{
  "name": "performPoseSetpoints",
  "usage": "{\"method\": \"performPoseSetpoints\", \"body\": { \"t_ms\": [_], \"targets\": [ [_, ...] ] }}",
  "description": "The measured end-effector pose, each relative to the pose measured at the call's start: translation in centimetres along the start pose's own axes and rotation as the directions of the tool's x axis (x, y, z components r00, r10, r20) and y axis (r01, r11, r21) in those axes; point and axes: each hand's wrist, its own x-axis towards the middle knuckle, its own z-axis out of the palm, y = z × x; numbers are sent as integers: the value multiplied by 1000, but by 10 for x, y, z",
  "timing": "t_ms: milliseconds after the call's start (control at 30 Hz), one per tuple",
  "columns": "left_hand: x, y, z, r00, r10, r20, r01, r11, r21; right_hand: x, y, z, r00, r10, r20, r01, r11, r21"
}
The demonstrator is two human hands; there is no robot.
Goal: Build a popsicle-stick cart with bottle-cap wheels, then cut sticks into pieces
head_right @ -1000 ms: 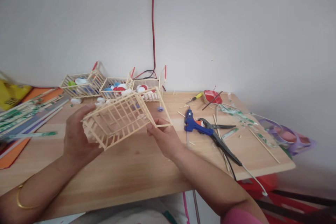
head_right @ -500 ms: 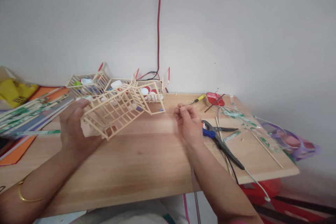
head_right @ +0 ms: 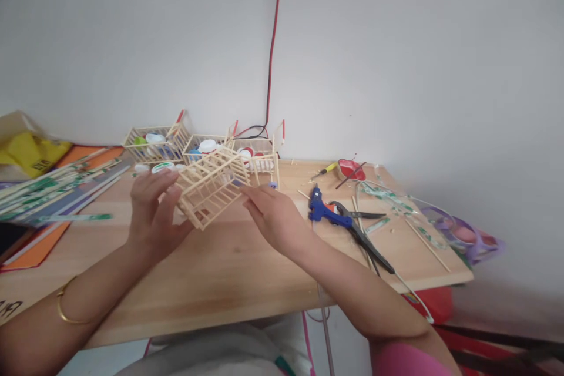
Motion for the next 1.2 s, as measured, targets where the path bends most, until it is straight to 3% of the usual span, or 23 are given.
{"method": "performPoseSetpoints", "body": {
  "t_ms": [167, 267, 500, 667, 800, 1000, 1100, 1200],
  "targets": [
    [0, 7, -3, 999, 25, -23, -25, 1000, 1, 12, -9, 6, 968, 117, 220, -45, 951, -306],
    [1, 9, -5, 999, 31, -20, -31, 1000, 5, 13, -12, 7, 949, 146, 278, -44, 938, -344],
    [-1, 6, -5, 1000, 2, -17, -2, 1000, -16, 0, -10, 3, 994, -9, 106, 30, 979, -203],
    [-1, 2, -3, 999, -33, 11, 34, 999, -16, -19, -10, -22, 987, -29, -160, 14, 995, -95],
    [-1, -1, -1, 998, -60, 20, 61, 997, -51, -42, 2, -42, 954, 70, -292, -127, 975, -180],
    [-2, -4, 2, 998, -61, -10, 60, 995, -78, -84, 31, -64, 900, 307, -308, -387, 889, -245],
    [0, -5, 1, 996, -85, -15, 83, 991, -108, -110, 43, -81, 870, 427, -246, -492, 781, -386],
    [3, -5, -1, 990, -141, 8, 140, 977, -161, -134, 48, -100, 804, 593, -44, -531, 682, -503]
  ]
}}
